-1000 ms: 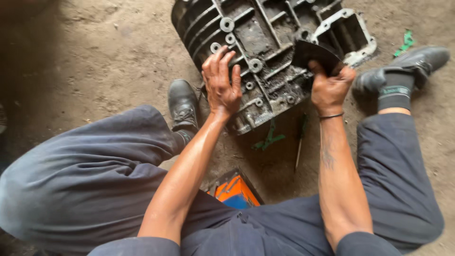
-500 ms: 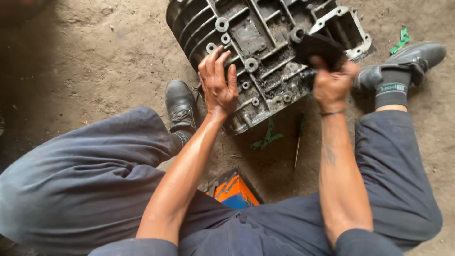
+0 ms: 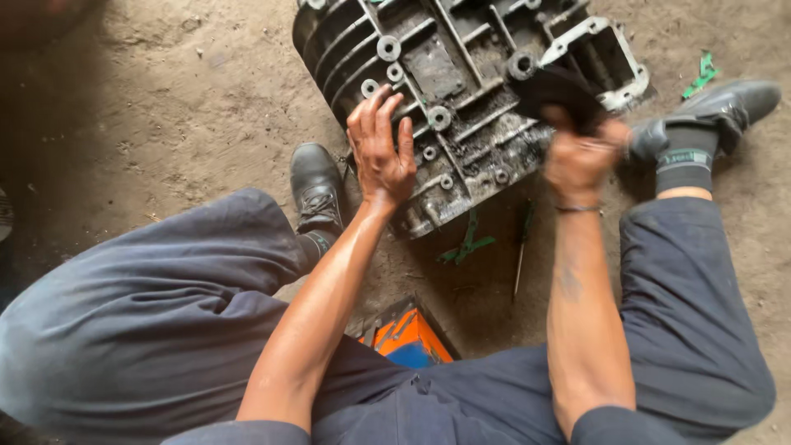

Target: The person scrapes the surface of a disassembled engine block using a metal scraper. They systematically remove grime and residue from the flat mating surfaces and internal cavities of the metal part.

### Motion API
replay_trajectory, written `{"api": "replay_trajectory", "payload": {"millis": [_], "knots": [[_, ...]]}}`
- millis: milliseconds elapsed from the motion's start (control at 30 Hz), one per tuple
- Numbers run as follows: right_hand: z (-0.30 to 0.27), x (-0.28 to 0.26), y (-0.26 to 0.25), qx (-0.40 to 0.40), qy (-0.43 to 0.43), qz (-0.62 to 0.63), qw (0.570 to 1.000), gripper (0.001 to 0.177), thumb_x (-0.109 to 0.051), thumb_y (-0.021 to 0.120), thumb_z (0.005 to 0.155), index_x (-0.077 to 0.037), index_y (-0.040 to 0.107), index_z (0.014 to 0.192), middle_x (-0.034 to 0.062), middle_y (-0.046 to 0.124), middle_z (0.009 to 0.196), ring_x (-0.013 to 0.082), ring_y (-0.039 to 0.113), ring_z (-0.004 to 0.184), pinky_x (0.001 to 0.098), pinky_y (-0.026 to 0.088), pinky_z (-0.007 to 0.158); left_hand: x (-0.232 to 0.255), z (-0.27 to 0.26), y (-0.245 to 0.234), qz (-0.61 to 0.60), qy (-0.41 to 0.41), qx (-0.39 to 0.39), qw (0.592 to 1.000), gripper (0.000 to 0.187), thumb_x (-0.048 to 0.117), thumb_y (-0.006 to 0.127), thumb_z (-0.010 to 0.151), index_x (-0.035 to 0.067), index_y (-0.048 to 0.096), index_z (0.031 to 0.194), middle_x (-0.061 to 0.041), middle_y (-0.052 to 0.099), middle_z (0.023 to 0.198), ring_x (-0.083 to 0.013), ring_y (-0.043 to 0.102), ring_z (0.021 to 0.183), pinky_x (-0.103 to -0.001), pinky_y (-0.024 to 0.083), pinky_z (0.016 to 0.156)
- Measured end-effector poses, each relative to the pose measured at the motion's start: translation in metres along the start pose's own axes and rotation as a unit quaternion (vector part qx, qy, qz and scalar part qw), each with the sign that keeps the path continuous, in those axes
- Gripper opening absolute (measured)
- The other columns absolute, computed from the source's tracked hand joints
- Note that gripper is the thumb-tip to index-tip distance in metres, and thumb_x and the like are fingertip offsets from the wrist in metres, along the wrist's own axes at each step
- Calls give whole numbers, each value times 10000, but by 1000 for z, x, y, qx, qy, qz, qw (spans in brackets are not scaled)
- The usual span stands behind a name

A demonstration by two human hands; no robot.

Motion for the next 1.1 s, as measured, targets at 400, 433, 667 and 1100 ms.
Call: {"api": "replay_trajectory", "payload": {"millis": [400, 433, 667, 1100], "knots": [[-7, -1, 18, 0, -38, -57, 998, 164, 23, 796, 1003, 45, 688, 1124, 85, 723, 1059, 176, 667, 969, 301, 535, 908, -2, -4, 0, -9, 0, 0, 1000, 335, 226, 582, 1067, 65, 599, 1360, -121, 543, 1477, -330, 450, 1401, -452, 348, 1222], [-2, 7, 14, 41, -14, -32, 999, 201, 5, 813, 996, 29, 661, 1125, 73, 703, 1073, 167, 655, 988, 300, 533, 920, -2, 0, 0, -3, 0, 1, 1000, 336, 229, 584, 1063, 65, 601, 1356, -120, 545, 1468, -332, 450, 1400, -455, 344, 1217], [-9, 8, -20, 111, 17, -120, 986, 345, -40, 888, 972, 3, 570, 1098, 66, 601, 1074, 156, 566, 988, 282, 500, 910, -10, -3, 5, 6, 0, -4, 1000, 347, 253, 580, 1067, 78, 601, 1366, -104, 537, 1488, -312, 434, 1406, -448, 341, 1210], [5, -64, -9, -50, -12, -204, 978, 100, -1, 803, 926, -44, 793, 1016, 103, 725, 791, 125, 643, 675, 287, 491, 634, 49, 81, 42, -121, 159, -279, 939, 409, 216, 771, 903, 134, 673, 1291, -96, 730, 1158, -257, 617, 1078, -429, 489, 971]]}}
Point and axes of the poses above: each hand's wrist, its own z-axis towards the middle knuckle, its own y-axis out of the palm, x = y × z, the point moved 1 cm from there along z, towards the middle knuckle
